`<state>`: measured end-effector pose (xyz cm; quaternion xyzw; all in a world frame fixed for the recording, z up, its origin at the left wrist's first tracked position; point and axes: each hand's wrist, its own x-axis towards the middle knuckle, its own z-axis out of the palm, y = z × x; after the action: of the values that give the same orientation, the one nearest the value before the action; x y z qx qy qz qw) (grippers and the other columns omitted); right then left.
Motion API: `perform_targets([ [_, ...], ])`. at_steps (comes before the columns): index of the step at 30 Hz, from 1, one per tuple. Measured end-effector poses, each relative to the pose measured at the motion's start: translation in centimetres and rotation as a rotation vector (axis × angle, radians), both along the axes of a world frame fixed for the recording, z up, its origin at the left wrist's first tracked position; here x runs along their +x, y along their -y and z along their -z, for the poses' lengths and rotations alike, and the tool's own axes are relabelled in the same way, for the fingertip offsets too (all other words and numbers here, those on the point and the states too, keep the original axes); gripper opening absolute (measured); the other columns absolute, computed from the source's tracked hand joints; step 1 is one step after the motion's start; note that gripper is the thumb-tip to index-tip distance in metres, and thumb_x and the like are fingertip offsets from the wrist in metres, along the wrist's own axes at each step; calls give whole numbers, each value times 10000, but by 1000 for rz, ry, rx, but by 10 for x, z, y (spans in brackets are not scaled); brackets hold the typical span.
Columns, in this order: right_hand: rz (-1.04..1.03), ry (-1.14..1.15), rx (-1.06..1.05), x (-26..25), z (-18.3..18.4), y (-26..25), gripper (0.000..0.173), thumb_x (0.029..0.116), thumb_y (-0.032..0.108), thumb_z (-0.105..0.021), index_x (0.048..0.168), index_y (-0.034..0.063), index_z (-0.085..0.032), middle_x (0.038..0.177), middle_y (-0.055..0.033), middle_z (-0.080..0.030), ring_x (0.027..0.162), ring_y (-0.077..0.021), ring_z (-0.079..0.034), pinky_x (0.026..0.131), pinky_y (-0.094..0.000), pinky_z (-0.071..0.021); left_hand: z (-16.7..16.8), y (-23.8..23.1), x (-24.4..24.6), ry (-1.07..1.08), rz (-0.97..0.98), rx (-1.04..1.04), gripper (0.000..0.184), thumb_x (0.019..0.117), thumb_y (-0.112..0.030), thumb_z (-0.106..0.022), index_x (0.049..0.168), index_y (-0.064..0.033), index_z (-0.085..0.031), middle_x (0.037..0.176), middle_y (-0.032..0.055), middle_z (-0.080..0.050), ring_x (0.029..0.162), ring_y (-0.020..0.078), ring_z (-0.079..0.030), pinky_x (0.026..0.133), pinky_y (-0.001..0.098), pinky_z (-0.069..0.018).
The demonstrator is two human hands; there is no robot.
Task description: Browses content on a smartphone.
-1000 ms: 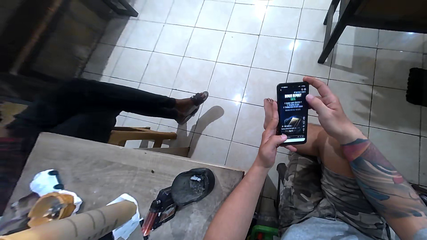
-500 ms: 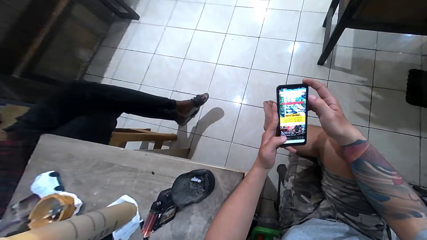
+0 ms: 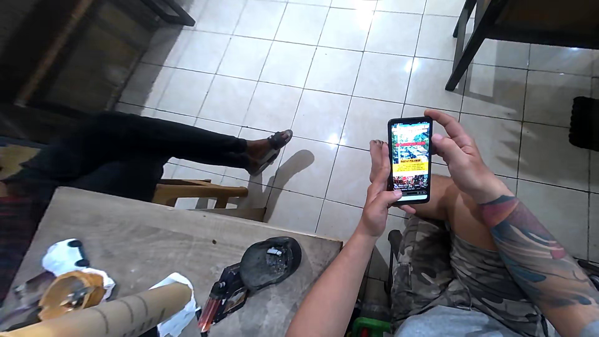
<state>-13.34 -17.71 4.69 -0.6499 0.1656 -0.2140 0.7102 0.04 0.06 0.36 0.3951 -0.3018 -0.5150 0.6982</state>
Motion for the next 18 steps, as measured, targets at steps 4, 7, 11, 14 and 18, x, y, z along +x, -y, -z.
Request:
perform_targets([
  [4,0,10,-5,0,1,0,486,1104,243,-331,1589,253,-305,1140,-120,-703,900,-219,-716,759,-366,-618,-1,0,-1,3,-8,12,796,955,-172,-463,1642,-375,-117,1568,120,-387,1032,284,-679,594,448,-621],
  [7,-6,12,-4,0,0,0,488,1103,244,-334,1590,248,-302,1154,-121,-700,922,-225,-715,782,-376,-617,-1,0,-1,10,-10,10,802,958,-182,-461,1644,-372,-93,1567,125,-387,1018,283,-682,587,445,-620],
  [11,-3,7,0,-1,0,0,485,1103,252,-339,1586,257,-309,1136,-117,-705,904,-220,-717,766,-368,-619,-1,0,-1,1,-3,8,792,964,-185,-466,1640,-388,-107,1565,126,-389,1027,292,-679,596,451,-621],
  [14,-7,16,2,-1,0,0,487,1102,251,-341,1588,258,-303,1144,-117,-704,914,-222,-719,774,-371,-619,-1,0,0,7,-1,6,793,961,-190,-469,1641,-385,-111,1579,117,-374,1040,285,-676,598,447,-622],
  [18,-2,5,-6,-1,0,0,486,1103,257,-343,1587,258,-308,1136,-109,-709,909,-217,-720,772,-368,-620,0,0,0,9,-3,-1,792,962,-186,-462,1644,-373,-107,1578,123,-374,1032,288,-678,592,449,-621],
])
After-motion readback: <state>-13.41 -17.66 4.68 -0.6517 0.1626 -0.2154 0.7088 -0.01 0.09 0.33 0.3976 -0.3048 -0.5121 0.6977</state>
